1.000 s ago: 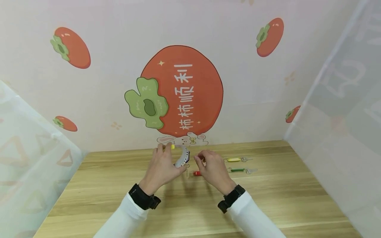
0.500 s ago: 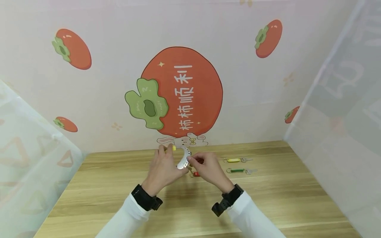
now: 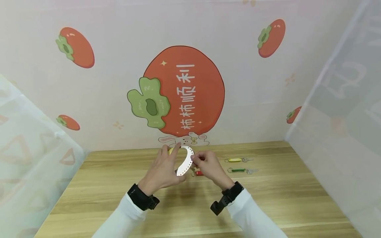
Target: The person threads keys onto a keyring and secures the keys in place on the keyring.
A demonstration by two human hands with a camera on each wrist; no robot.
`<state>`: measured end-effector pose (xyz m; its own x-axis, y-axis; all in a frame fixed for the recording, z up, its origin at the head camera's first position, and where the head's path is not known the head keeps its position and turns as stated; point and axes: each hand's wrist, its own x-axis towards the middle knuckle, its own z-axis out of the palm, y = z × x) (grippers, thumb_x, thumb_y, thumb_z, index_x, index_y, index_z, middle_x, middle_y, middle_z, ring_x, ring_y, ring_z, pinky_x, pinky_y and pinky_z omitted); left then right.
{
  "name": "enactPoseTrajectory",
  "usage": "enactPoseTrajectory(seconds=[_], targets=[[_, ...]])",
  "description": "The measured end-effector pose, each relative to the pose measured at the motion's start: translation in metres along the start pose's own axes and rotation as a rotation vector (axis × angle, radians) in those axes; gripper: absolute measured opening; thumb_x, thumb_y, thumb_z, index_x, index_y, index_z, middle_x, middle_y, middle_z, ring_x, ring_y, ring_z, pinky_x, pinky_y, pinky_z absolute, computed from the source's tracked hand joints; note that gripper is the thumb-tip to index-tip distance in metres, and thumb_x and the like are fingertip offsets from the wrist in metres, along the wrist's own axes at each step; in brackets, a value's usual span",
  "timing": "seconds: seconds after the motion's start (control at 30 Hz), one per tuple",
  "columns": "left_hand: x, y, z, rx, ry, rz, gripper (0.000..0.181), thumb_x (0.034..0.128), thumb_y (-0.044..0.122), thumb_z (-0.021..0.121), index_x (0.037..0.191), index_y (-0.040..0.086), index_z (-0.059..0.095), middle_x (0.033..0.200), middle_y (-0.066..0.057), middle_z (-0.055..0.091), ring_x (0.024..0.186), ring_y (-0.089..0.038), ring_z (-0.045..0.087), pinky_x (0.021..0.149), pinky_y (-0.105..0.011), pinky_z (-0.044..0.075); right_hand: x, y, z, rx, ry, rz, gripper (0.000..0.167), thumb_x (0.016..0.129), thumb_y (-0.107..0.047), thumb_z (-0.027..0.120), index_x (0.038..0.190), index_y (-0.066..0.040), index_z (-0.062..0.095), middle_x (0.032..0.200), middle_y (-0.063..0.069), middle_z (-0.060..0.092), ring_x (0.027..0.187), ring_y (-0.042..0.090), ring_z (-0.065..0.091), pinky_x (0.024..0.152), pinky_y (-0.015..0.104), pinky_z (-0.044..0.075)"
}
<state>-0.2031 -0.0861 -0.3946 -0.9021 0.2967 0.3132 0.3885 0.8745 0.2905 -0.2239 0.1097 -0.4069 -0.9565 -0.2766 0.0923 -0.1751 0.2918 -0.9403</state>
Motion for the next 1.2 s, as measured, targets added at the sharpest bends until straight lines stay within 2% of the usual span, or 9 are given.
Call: enactPoseTrajectory(seconds=[0.13, 0.27, 0.47, 0.6, 0.87, 1.03, 1.2], targets=[[0.001, -0.005, -0.003, 0.017, -0.024, 0.038, 0.110, 0.0643, 0.047, 0.089, 0.154, 0.009, 0.037, 0.132, -0.026, 0.045, 0.109, -0.036, 0.053, 0.062, -0.039, 0.052, 0.002, 0.000, -0.001, 0.041, -0.016, 0.037, 0.022, 0.104, -0.011, 0.056, 0.098, 0.004, 0.071, 0.087, 0.015, 0.065, 0.083, 0.029, 0.059, 0.070, 0.029, 0.050], [0.002, -0.009, -0.005, 0.004, -0.020, 0.067, 0.110, 0.0634, 0.042, 0.090, 0.153, 0.006, 0.037, 0.136, -0.026, 0.044, 0.113, -0.038, 0.052, 0.069, -0.043, 0.053, 0.006, -0.001, 0.000, 0.066, -0.026, 0.051, 0.022, 0.104, -0.012, 0.056, 0.098, 0.003, 0.071, 0.087, 0.012, 0.065, 0.082, 0.026, 0.058, 0.071, 0.029, 0.050], [0.004, -0.014, -0.009, -0.013, 0.032, 0.072, 0.107, 0.0595, 0.030, 0.088, 0.151, 0.004, 0.039, 0.139, -0.025, 0.044, 0.117, -0.037, 0.048, 0.083, -0.045, 0.051, 0.012, -0.005, 0.003, 0.081, -0.030, 0.035, 0.023, 0.105, -0.016, 0.056, 0.098, 0.002, 0.070, 0.084, 0.011, 0.063, 0.081, 0.028, 0.056, 0.071, 0.030, 0.048], [0.006, -0.015, -0.011, -0.012, 0.071, 0.064, 0.104, 0.0605, 0.030, 0.088, 0.150, 0.003, 0.041, 0.140, -0.024, 0.045, 0.119, -0.037, 0.048, 0.086, -0.046, 0.051, 0.014, -0.009, 0.004, 0.060, -0.028, 0.000, 0.024, 0.104, -0.019, 0.058, 0.097, 0.000, 0.071, 0.086, 0.012, 0.065, 0.082, 0.029, 0.057, 0.072, 0.032, 0.049], [0.006, -0.018, -0.012, -0.017, 0.099, 0.024, 0.102, 0.0603, 0.030, 0.088, 0.148, 0.001, 0.044, 0.138, -0.025, 0.044, 0.118, -0.038, 0.049, 0.082, -0.046, 0.051, 0.015, 0.001, 0.000, -0.080, -0.019, -0.089, 0.021, 0.103, -0.020, 0.060, 0.096, -0.005, 0.072, 0.088, 0.013, 0.067, 0.080, 0.030, 0.059, 0.068, 0.033, 0.050], [0.006, -0.020, -0.013, -0.031, 0.092, -0.011, 0.102, 0.0606, 0.030, 0.087, 0.148, 0.000, 0.043, 0.140, -0.023, 0.044, 0.118, -0.038, 0.050, 0.081, -0.047, 0.051, 0.017, 0.023, -0.008, -0.197, -0.001, -0.124, 0.009, 0.098, -0.012, 0.066, 0.096, -0.004, 0.072, 0.087, 0.006, 0.067, 0.075, 0.021, 0.060, 0.065, 0.032, 0.051], [0.006, -0.021, -0.013, -0.041, 0.107, -0.032, 0.101, 0.0608, 0.031, 0.088, 0.148, 0.001, 0.045, 0.135, -0.022, 0.046, 0.108, -0.035, 0.051, 0.074, -0.044, 0.050, 0.018, 0.047, -0.017, -0.297, 0.014, -0.095, 0.005, 0.091, -0.003, 0.072, 0.095, -0.001, 0.071, 0.086, 0.004, 0.067, 0.076, 0.017, 0.062, 0.067, 0.029, 0.052]])
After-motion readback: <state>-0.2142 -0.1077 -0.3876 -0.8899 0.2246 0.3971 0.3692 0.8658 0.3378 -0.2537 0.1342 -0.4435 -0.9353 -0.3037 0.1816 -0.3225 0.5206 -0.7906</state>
